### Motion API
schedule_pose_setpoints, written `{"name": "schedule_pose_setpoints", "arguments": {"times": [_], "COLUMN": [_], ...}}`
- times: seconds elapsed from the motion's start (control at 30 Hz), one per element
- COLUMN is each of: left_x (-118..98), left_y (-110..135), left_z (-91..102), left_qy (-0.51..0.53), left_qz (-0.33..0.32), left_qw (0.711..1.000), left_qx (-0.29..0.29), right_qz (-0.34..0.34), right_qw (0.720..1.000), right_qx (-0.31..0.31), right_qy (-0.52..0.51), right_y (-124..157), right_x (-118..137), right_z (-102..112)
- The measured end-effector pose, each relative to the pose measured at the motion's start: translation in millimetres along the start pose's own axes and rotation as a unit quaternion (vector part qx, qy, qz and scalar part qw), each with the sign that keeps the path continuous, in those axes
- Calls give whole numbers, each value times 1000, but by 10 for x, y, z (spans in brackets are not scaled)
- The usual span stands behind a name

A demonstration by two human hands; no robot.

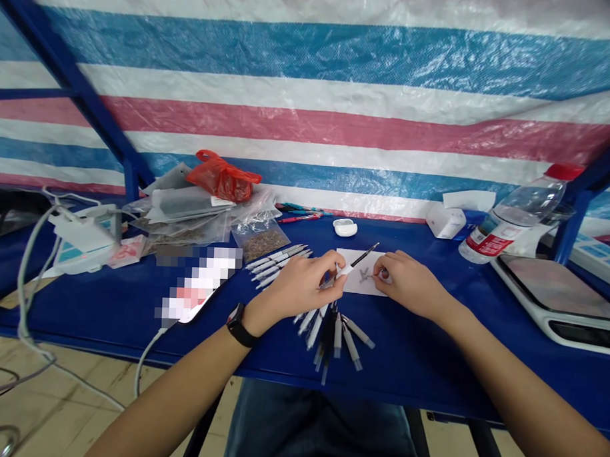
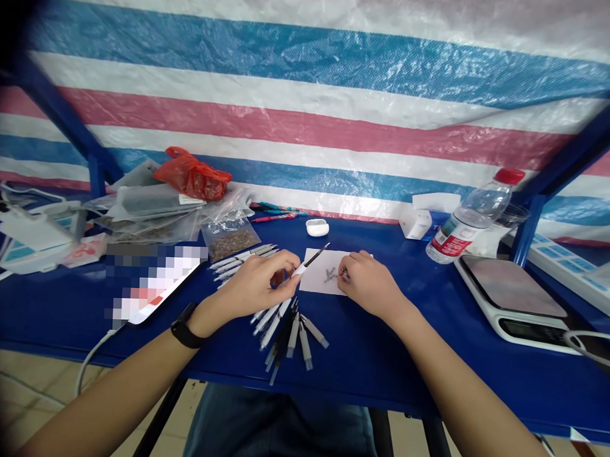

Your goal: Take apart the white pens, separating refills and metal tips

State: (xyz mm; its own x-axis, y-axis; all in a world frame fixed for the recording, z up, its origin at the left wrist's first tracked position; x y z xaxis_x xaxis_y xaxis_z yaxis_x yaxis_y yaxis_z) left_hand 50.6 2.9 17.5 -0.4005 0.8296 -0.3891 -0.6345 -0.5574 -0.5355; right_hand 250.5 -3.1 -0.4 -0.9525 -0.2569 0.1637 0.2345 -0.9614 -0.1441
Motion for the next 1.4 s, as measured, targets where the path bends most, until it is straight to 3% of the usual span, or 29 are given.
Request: {"name": "schedule_pose_setpoints", "arguments": {"times": [0.13, 0.23, 0.3, 0.47, 0.57, 0.9, 1.4], "left_x": [-13, -9, -12, -68, -119, -201, -185], "left_y": [1, 2, 2, 7, 21, 40, 37], "left_z": [-19, -35, -46, -71, -107, -171, -222], "left_qy": [42, 82, 114, 215, 273, 398, 482], "left_qz": [18, 47, 62, 73, 85, 109, 165], "left_qw": [999, 995, 990, 970, 952, 899, 848], "left_qx": [7, 32, 51, 83, 109, 148, 149], "right_qz": [-37, -61, -67, -77, -63, -34, -53], "right_qw": [990, 946, 887, 691, 629, 586, 558], "right_qx": [-13, -21, -36, -50, -26, 12, -2], "right_qy": [-132, -319, -455, -717, -774, -810, -828], "right_y": [10, 23, 37, 79, 92, 113, 77], "right_x": [-66, -72, -37, 112, 215, 334, 379], "right_z": [81, 164, 219, 248, 225, 193, 145]}}
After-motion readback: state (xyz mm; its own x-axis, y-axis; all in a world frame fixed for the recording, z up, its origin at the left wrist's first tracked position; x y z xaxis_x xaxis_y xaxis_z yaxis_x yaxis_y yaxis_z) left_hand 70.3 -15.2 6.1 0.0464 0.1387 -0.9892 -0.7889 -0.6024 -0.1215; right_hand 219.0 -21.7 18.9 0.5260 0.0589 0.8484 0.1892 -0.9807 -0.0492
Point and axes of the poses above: each hand's wrist, its own y-axis away from the middle knuckle, its own z-axis out of the back of the hand, x = y × z, the point moved 5 cm from there along -y, towards the middle knuckle
